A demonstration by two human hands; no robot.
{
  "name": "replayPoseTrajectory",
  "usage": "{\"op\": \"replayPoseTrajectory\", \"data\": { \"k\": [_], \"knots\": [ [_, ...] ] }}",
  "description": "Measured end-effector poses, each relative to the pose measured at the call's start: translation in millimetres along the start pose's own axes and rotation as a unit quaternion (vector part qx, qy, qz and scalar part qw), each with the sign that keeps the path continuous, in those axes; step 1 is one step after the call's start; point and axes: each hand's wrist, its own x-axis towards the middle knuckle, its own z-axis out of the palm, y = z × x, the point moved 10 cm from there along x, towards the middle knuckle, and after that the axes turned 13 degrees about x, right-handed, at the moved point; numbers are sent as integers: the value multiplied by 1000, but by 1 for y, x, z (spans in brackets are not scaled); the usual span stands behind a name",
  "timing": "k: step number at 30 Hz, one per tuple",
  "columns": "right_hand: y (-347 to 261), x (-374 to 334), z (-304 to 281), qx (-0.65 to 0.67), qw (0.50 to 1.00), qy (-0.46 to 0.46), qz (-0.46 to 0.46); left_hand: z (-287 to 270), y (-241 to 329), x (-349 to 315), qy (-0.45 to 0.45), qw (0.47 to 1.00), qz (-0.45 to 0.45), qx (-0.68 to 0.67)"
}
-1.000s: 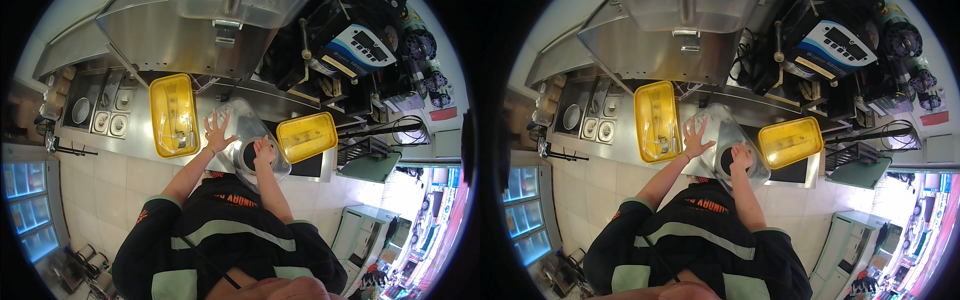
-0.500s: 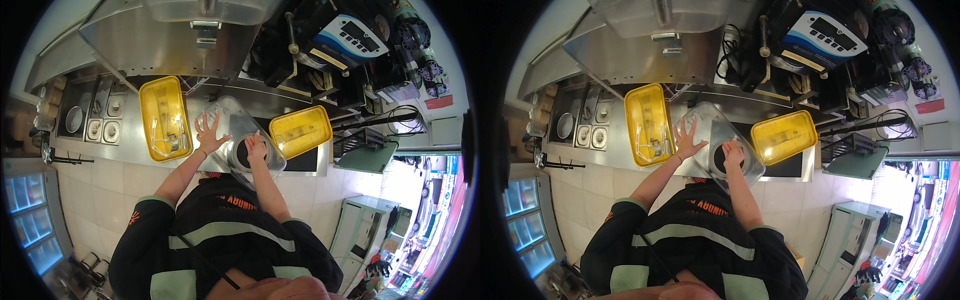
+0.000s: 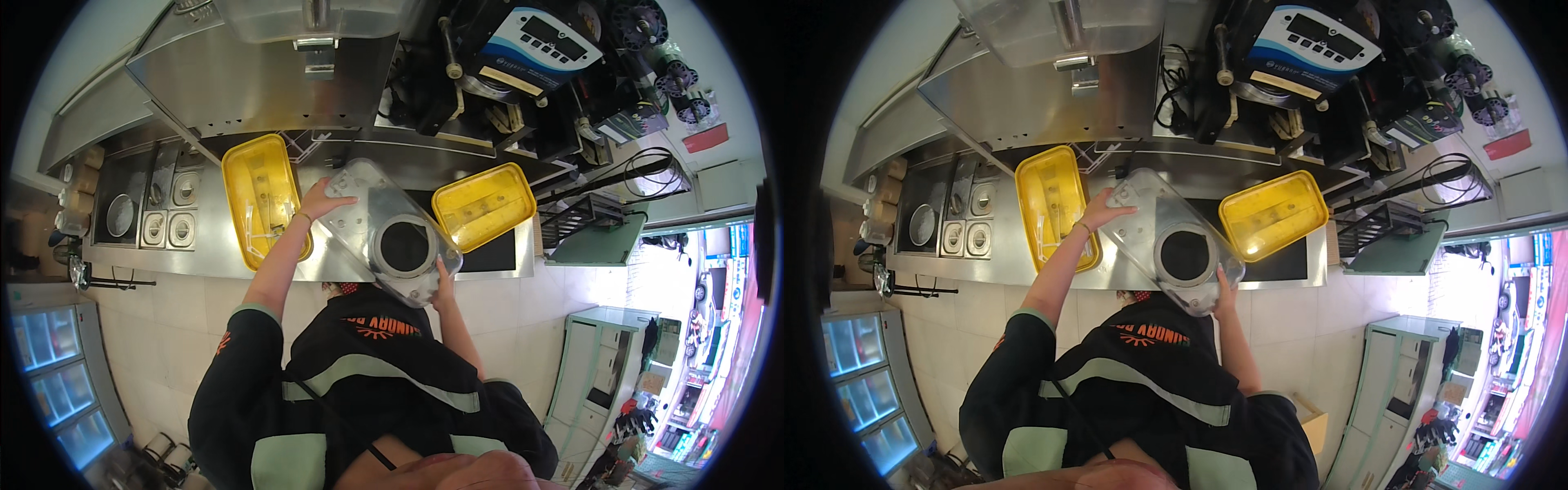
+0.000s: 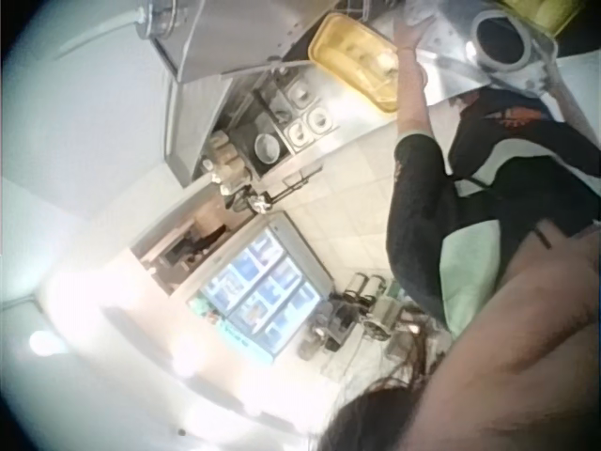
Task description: The person disassembles a juice dispenser by removing the dispensing nozzle and main container, handling a yellow tray and various internal components by hand.
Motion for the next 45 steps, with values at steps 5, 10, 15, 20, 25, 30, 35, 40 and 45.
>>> {"op": "replayPoseTrajectory", "data": {
  "k": [5, 10, 15, 20, 25, 30, 35, 40, 45],
  "knots": [
    [-21, -16, 0, -77, 995, 57, 23, -24, 9, -50, 14, 997, -17, -68],
    [-95, -25, 26, -128, 987, 38, -89, -19, -44, -115, 97, 986, -43, -132],
    [-132, 33, 87, -319, 944, -84, -19, 14, -75, -188, 152, 969, -73, -178],
    [-126, 63, 198, -567, 802, -185, -33, 56, -41, -253, -44, 893, -187, -407],
    [-82, 121, 263, -574, 756, -277, -151, 93, -38, -266, -121, 924, -115, -344],
    [-105, 46, 279, -428, 750, -167, -476, 63, -20, -267, -293, 950, -77, -76],
    [0, 40, 246, -242, 953, -119, -141, -43, -25, -181, 328, 942, -70, 14],
    [46, 55, 292, -255, 954, -156, 14, 5, -28, -110, 198, 974, -95, 55],
    [51, 66, 273, -170, 980, -102, 0, 5, -29, -111, 166, 976, -121, 71]
  ]
}}
